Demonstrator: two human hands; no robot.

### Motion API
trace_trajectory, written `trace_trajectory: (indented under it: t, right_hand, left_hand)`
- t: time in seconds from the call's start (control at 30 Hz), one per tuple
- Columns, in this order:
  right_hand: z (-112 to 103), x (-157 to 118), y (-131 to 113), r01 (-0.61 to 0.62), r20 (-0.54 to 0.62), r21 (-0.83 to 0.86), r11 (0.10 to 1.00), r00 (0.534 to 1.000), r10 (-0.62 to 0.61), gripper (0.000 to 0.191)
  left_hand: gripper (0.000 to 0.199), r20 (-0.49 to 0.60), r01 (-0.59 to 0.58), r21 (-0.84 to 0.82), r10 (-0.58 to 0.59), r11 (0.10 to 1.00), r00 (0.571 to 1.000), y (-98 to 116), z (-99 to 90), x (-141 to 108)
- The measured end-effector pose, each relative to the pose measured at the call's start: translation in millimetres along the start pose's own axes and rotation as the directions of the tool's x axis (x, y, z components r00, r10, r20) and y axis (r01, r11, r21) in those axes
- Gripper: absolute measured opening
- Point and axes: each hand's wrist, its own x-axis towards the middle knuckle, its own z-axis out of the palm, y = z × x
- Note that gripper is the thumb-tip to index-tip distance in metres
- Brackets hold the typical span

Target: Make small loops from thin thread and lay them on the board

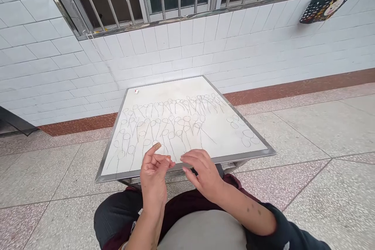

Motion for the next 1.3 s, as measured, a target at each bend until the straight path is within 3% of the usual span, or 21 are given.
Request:
trace_trajectory:
  t: [0.07,0.17,0.43,0.83,1.13,1.3]
  right_hand:
    - [-1,2,-1,0.089,0.106,-0.069,0.994,0.991,-0.082,0.023]
    - [2,2,-1,0.071,0.188,-0.160,0.985,0.981,-0.040,0.012]
    - [10,-5,4,0.084,0.226,-0.319,0.944,0.974,-0.010,0.015]
    - [18,-22,11,0.115,0.293,-0.287,0.951,0.956,-0.027,0.026]
    - [25,-30,7,0.083,0.283,-0.196,0.977,0.959,-0.025,0.046]
    - [27,-34,11,0.017,0.302,-0.118,0.993,0.953,0.020,0.047]
  left_hand:
    - [0.039,0.013,-0.002,-0.002,0.002,1.000,1.000,0,-0.3,-1]
    - [0.039,0.013,0.017,0.001,-0.017,1.000,1.000,0,-0.4,-2]
    - [0.038,-0.035,0.009,0.045,-0.008,0.999,0.999,-3,-9.4,6]
    - [0.040,-0.075,-0.011,0.049,0.015,0.999,0.997,2,-18.0,13]
    - [0.037,-0.160,-0.029,0.005,0.029,1.000,0.987,1,-16.3,13]
    - [0.037,-0.206,-0.039,0.002,0.038,0.999,0.978,0,-14.8,12]
